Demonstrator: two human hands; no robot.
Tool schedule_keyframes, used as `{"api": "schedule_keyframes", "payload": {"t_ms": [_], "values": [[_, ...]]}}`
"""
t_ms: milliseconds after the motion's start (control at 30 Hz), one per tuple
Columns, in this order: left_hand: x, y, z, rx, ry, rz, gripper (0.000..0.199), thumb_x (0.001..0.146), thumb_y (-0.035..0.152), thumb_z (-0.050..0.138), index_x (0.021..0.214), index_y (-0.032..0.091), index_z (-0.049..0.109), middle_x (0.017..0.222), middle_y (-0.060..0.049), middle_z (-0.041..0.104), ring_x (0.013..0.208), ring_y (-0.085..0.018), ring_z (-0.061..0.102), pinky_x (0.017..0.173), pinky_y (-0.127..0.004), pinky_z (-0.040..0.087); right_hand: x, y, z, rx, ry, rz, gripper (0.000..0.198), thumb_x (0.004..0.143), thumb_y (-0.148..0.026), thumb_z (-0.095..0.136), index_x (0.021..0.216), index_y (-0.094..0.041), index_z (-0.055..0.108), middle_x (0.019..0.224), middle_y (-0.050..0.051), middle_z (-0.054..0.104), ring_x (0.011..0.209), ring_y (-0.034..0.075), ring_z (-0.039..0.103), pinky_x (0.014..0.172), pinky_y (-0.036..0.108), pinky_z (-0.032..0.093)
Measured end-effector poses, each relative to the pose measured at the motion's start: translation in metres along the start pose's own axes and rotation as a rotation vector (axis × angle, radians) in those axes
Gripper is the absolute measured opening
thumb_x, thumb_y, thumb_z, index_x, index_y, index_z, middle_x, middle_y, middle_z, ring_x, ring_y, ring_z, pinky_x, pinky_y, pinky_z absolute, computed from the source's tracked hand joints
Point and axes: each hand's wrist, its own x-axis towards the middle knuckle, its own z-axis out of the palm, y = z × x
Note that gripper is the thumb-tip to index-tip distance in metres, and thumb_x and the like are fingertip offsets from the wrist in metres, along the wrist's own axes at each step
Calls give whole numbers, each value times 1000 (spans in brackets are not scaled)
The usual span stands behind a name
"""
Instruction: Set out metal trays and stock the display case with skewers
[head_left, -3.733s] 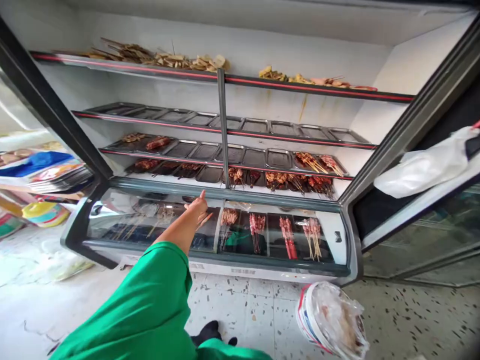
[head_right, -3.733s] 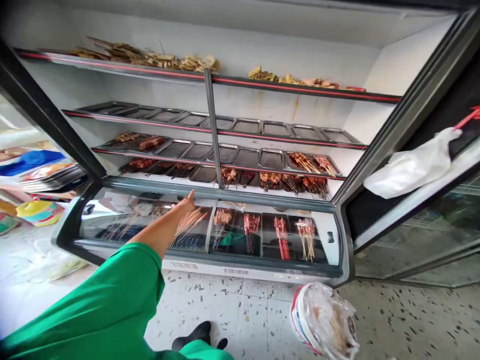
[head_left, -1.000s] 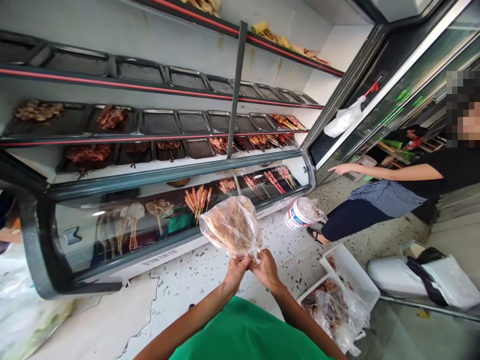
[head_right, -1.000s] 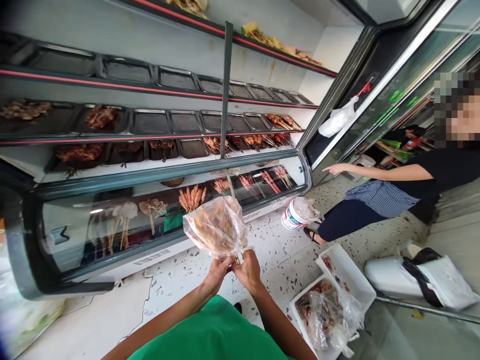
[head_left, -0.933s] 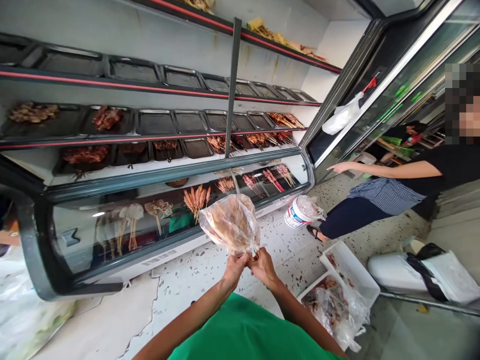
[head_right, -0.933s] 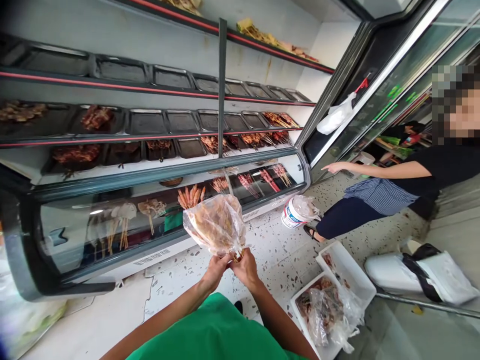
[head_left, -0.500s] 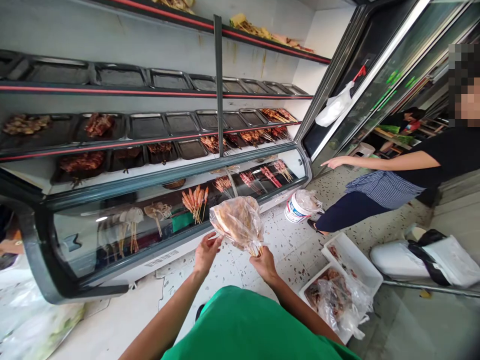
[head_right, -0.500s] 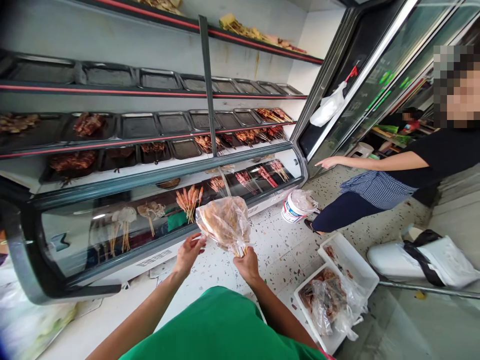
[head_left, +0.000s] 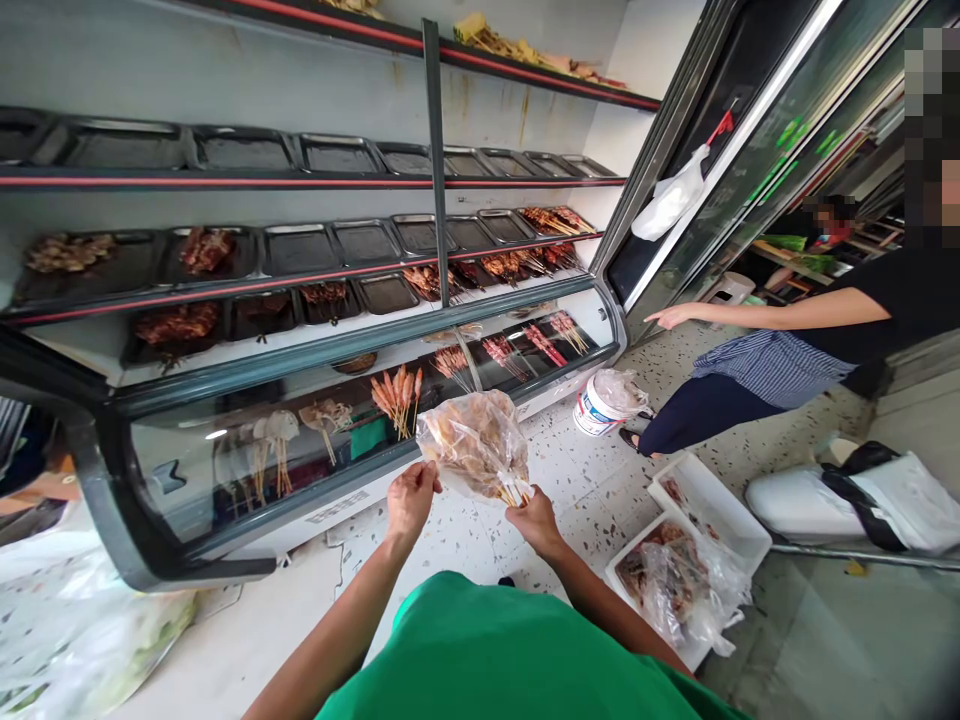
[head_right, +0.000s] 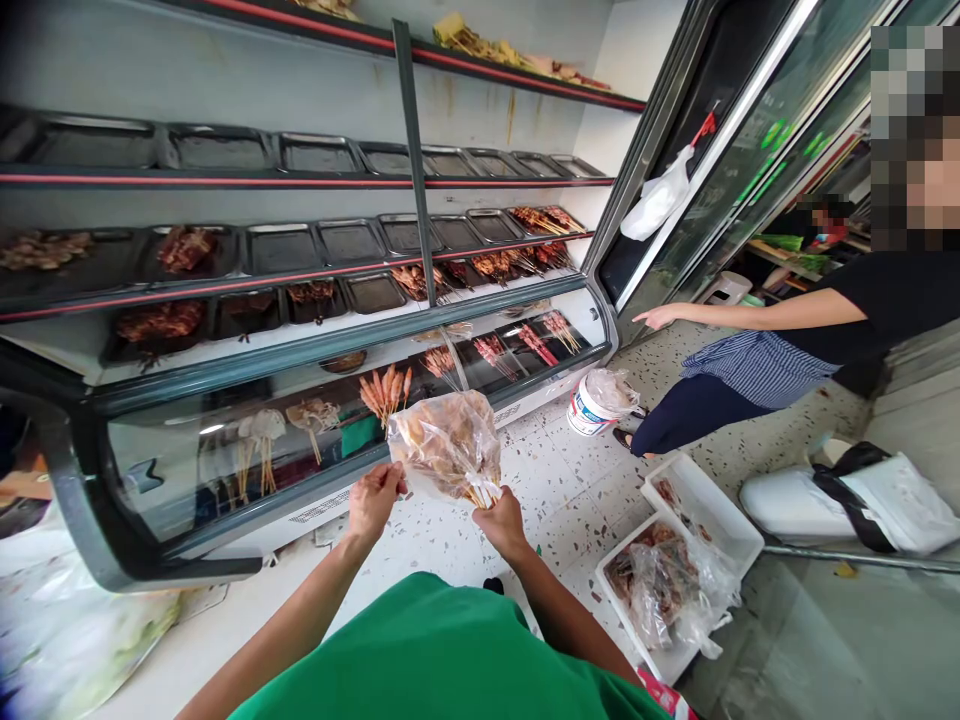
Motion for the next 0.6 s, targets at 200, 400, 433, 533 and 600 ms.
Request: {"api": "schedule_keyframes", "payload": {"t_ms": [200,400,433,533,600], "values": [[-3,5,-15,250,141,74,41,88,42,35,58,19,51,52,-3,55,55,-17,50,58,-28,32,0,-7,-7,-160,39,-44,25,59,-21,60,82,-16,51,75,5,66,65,16,61,53,21,41],[-21,25,-15,494,114,584,35,88,48,47,84,17,64,78,-8,65,77,-20,58,72,-30,39,-1,-23,-8,-193,63,-31,31,63,-22,61,92,-16,51,82,7,68,71,18,64,57,22,43],[-25,31,-11,531,42,731,33,88,45,50,99,18,64,94,-10,66,91,-23,58,81,-33,38,-1,-26,-5,-177,62,-28,31,63,-21,61,92,-16,51,82,7,69,72,18,64,57,22,43],[-31,47,7,656,-155,1031,38,91,31,49,129,26,48,129,-8,53,121,-25,42,98,-40,27,-2,-31,1,-107,50,-31,31,63,-20,61,92,-15,52,82,8,69,70,17,65,56,21,44],[-28,56,19,709,-184,1036,39,93,27,45,132,25,44,127,-8,55,120,-24,42,98,-42,26,-3,-32,2,-84,50,-47,32,63,-21,61,93,-15,51,81,7,69,69,17,65,55,22,44]]}}
